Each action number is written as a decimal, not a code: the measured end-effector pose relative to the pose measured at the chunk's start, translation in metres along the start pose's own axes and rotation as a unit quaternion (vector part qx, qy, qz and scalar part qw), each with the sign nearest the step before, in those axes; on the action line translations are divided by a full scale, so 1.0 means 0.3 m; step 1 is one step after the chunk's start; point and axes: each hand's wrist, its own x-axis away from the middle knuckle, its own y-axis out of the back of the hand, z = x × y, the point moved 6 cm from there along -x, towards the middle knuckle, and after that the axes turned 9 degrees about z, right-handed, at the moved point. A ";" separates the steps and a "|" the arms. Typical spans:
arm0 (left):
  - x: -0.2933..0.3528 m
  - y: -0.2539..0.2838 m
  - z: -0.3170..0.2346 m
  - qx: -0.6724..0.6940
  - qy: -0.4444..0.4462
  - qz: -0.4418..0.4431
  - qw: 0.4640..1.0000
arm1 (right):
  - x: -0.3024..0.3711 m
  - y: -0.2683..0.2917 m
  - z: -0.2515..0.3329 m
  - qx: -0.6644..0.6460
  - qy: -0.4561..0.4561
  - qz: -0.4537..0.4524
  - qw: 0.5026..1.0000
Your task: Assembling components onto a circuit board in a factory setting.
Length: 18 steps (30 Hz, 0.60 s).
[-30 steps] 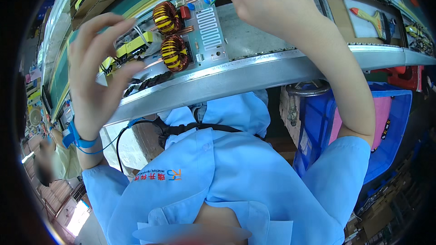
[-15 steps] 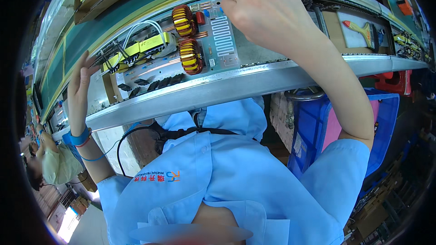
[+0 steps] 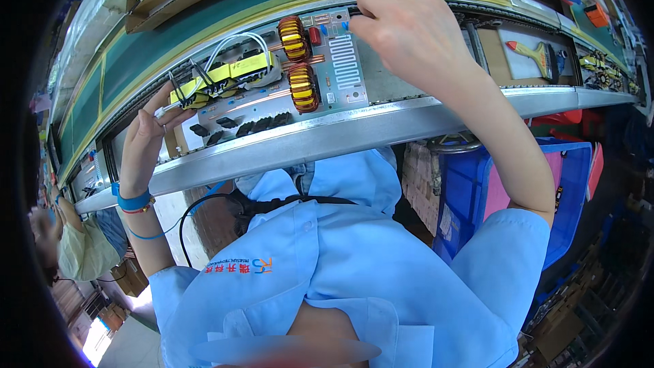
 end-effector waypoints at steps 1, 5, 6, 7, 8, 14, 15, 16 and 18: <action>0.001 0.000 0.005 -0.002 -0.003 0.001 1.000 | 0.017 0.005 0.000 0.005 -0.012 0.007 1.000; -0.007 -0.011 0.008 0.045 -0.032 0.031 0.998 | 0.061 0.080 0.020 0.002 -0.078 -0.025 0.997; -0.013 -0.020 0.006 0.049 -0.027 0.021 0.998 | 0.070 0.103 0.021 0.003 -0.080 -0.025 0.996; -0.019 -0.028 0.005 0.053 -0.023 0.013 0.998 | 0.084 0.150 0.023 0.000 -0.075 -0.067 0.995; -0.027 -0.035 0.002 0.053 -0.024 0.018 0.998 | 0.103 0.186 0.030 -0.003 -0.069 -0.109 0.992; -0.130 -0.149 -0.031 0.078 -0.039 0.113 0.990 | 0.163 0.197 0.156 -0.042 -0.007 -0.173 0.984; -0.145 -0.173 -0.051 0.079 -0.040 0.121 0.989 | 0.175 0.196 0.165 -0.019 -0.002 -0.177 0.984; -0.151 -0.182 -0.059 0.025 -0.024 0.092 0.995 | 0.180 0.191 0.122 -0.024 -0.023 -0.179 0.983; -0.179 -0.203 -0.071 -0.036 -0.018 0.029 0.999 | 0.213 0.161 -0.001 -0.058 -0.104 -0.163 0.979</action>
